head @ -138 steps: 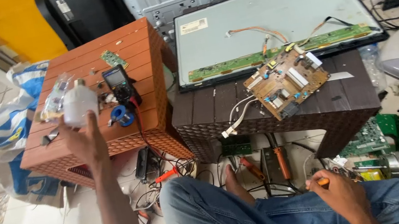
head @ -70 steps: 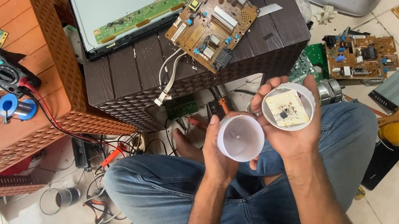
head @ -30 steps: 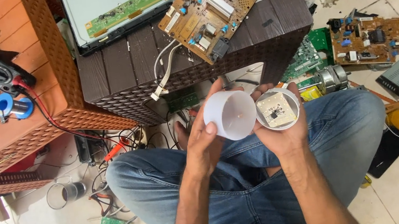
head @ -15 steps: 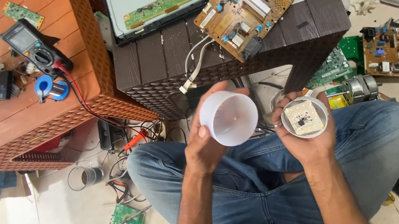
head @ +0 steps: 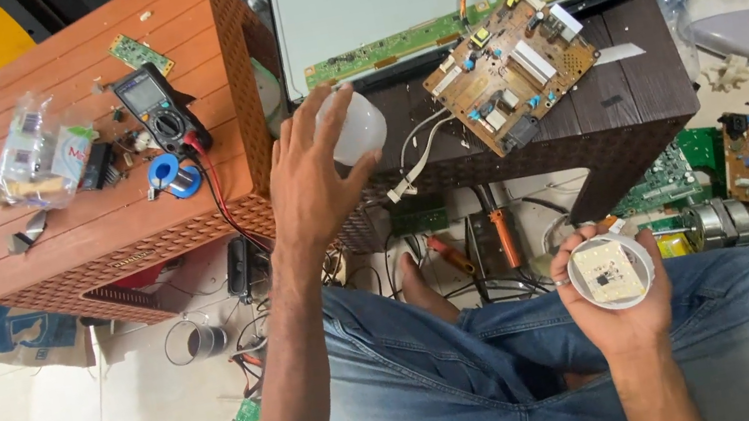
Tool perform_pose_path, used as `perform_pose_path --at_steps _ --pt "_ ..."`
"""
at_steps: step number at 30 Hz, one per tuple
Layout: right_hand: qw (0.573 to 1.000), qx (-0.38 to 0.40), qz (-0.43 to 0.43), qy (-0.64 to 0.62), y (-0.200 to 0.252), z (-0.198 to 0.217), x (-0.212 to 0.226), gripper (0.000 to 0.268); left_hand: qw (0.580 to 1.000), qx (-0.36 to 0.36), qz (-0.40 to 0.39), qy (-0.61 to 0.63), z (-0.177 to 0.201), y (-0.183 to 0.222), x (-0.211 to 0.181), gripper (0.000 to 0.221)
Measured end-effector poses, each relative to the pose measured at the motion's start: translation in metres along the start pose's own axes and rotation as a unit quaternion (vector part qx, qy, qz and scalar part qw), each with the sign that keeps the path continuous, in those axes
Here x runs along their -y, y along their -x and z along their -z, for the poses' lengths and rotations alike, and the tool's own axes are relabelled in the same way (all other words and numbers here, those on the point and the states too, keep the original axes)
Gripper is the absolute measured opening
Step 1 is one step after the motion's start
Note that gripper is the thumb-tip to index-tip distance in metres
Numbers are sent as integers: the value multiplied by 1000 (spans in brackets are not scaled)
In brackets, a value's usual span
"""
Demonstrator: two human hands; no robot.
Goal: The person disassembles an LED light bulb to expose the internal circuit board, then uses a multimeter to test the electrical connections on the board. The person handles the bulb, multimeter probes, and a screwdriver while sitting on the floor.
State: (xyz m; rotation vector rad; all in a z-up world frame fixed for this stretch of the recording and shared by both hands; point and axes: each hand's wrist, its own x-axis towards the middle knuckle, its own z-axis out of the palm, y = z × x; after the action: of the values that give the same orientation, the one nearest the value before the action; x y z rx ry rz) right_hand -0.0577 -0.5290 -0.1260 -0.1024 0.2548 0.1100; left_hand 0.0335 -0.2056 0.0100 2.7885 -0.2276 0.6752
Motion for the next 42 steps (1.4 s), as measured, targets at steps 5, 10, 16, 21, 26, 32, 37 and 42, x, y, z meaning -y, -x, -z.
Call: perform_pose_path --at_steps 5,10,16,21,26,32,37,42 --pt "999 -33 1 -14 -5 0 0 49 999 38 9 -1 -13 -4 8 97" --pt "1000 23 -4 3 -6 -15 -5 52 999 -19 4 29 -9 14 -26 113" --pt "994 14 -101 -42 -8 -32 -13 36 950 -1 -203 235 1 51 -115 40" --pt "981 -11 -180 -73 -14 -29 -19 47 925 66 -232 293 -12 60 -131 35" --pt "969 -18 -224 -100 -24 -19 -21 53 917 -65 -259 296 -40 65 -129 17" --pt "983 -48 -179 -13 -18 -33 -27 57 904 -101 -269 316 -32 63 -128 12" --pt "983 -65 -168 -25 -16 -31 -32 53 902 -104 -259 329 -41 62 -126 13" --pt "988 -77 -130 -23 -6 -49 -35 47 882 -89 -216 408 -40 59 -127 9"
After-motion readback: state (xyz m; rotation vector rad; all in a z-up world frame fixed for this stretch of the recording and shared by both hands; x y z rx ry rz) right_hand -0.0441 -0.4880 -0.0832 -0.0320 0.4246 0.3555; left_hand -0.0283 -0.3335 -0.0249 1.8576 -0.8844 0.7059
